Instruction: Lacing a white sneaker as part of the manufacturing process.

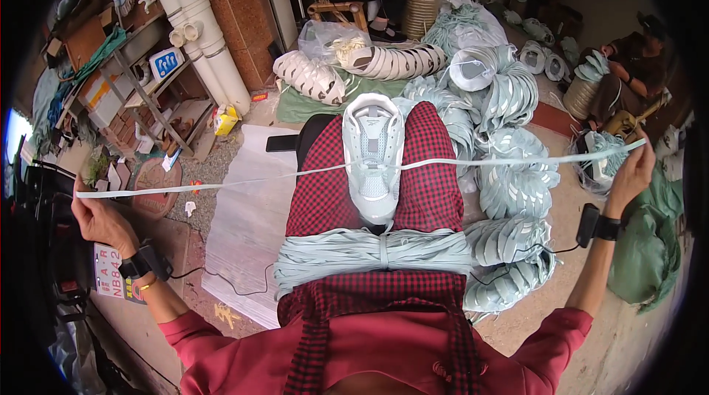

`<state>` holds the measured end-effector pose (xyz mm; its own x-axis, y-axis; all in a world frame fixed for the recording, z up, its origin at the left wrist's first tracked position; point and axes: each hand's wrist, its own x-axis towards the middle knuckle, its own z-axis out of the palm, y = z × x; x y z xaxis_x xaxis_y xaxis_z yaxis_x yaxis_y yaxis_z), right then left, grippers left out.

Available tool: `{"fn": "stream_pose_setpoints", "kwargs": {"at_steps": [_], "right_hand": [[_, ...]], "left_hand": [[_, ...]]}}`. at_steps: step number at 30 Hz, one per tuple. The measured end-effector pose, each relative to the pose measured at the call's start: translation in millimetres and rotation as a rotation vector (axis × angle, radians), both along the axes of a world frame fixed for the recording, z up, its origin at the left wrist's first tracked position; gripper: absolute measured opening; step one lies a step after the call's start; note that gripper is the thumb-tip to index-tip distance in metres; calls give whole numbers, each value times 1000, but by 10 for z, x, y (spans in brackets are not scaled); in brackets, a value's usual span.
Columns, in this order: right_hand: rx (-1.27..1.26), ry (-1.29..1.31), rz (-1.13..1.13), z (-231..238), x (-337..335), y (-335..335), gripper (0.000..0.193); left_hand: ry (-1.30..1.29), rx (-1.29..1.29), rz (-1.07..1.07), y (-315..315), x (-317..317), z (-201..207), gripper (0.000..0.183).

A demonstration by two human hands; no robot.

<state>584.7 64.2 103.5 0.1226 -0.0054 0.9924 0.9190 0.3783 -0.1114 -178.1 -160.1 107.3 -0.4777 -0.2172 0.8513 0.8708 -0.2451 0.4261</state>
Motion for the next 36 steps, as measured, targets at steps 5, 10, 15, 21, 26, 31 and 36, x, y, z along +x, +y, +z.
{"fn": "stream_pose_setpoints", "kwargs": {"at_steps": [5,10,15,21,26,31,36], "right_hand": [[-801,428,965,-921,-1797,-16,9],[-1073,300,1362,-1267,-2932,-18,7],[-1115,170,1209,-1317,-3072,81,7],[-915,-161,1021,-1037,-3131,-69,14],[-957,-229,1023,-1008,-3259,-12,16],[-952,-279,1014,-1003,-3349,21,14],[-1248,202,1205,-1260,-3252,85,11]], "left_hand": [[-200,-406,-732,1065,1033,-630,26],[-335,-685,-1247,1593,2011,-1133,19],[-354,-799,-1383,1726,2185,-1434,15],[-364,-764,-1363,1702,2209,-1543,13],[-392,-784,-1347,1646,2231,-1518,11],[-138,-799,-1107,1658,2325,-1487,8],[-152,-907,-1137,1715,2334,-1446,12]]}}
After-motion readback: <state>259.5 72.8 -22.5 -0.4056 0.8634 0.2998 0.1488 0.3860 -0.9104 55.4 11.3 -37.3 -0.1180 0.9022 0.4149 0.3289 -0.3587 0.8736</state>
